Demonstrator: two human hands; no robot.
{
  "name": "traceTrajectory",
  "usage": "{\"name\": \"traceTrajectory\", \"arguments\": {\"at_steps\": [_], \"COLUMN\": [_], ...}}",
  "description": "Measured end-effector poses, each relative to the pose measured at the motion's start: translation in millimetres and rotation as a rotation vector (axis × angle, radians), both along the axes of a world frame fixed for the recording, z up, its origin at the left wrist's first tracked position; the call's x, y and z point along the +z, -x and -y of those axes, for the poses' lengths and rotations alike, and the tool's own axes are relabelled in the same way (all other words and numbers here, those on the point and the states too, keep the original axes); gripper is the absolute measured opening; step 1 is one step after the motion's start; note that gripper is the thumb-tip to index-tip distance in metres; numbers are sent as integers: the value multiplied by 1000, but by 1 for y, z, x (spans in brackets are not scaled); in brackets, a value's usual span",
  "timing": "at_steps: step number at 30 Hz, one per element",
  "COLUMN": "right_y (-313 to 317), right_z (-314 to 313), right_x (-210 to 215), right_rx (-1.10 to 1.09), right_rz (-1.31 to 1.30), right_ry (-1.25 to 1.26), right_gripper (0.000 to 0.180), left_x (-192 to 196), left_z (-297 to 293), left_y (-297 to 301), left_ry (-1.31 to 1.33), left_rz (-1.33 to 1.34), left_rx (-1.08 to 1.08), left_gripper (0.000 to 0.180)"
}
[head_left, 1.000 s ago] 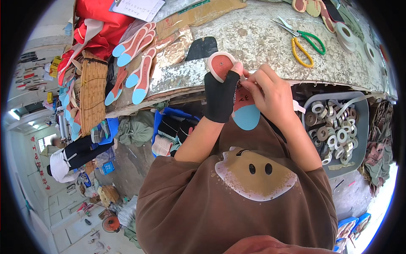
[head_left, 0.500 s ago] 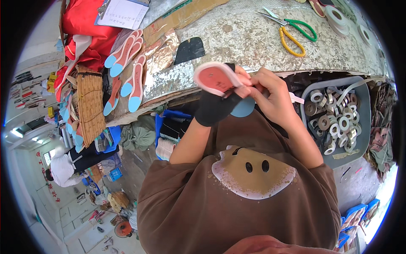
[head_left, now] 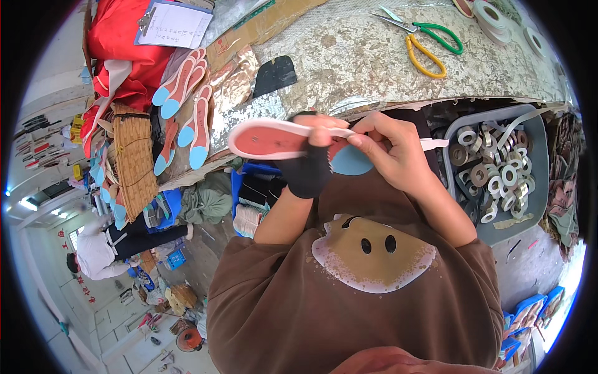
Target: The recorder applies tape and trims material for sandal insoles at a workbench.
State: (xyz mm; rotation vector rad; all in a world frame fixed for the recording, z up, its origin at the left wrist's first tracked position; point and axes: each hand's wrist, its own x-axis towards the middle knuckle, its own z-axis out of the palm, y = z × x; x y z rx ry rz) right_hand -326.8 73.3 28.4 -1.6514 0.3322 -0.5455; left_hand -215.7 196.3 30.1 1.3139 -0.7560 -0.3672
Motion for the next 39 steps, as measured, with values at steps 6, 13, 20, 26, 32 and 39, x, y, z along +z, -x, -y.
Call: {"name": "traceTrajectory", "arguments": {"at_steps": [6, 13, 20, 26, 32, 39], "right_y": [1, 0, 21, 56, 25, -14], "right_z": [1, 0, 36, 34, 134, 181], "right_x": [-3, -28, -42, -27, -37, -56], "right_rx": [34, 20, 116, 422, -256, -248], "right_rz": [26, 42, -348, -268, -254, -712], "right_ry": [227, -16, 317, 453, 1005, 1047], "right_gripper": [14, 10, 35, 37, 37, 39], "left_x": [-6, -4, -10, 12, -15, -45], "left_z": [-7, 1, -15, -77, -93, -54], "left_y": [-2, -26, -58, -96, -115, -107], "left_ry": [-50, -212, -171, -591, -409, -164], "left_rz": [122, 143, -489, -642, -712, -758], "left_rx": [-157, -524, -751, -1033, -519, -481], "left_gripper": [64, 62, 54, 46, 66, 49]}}
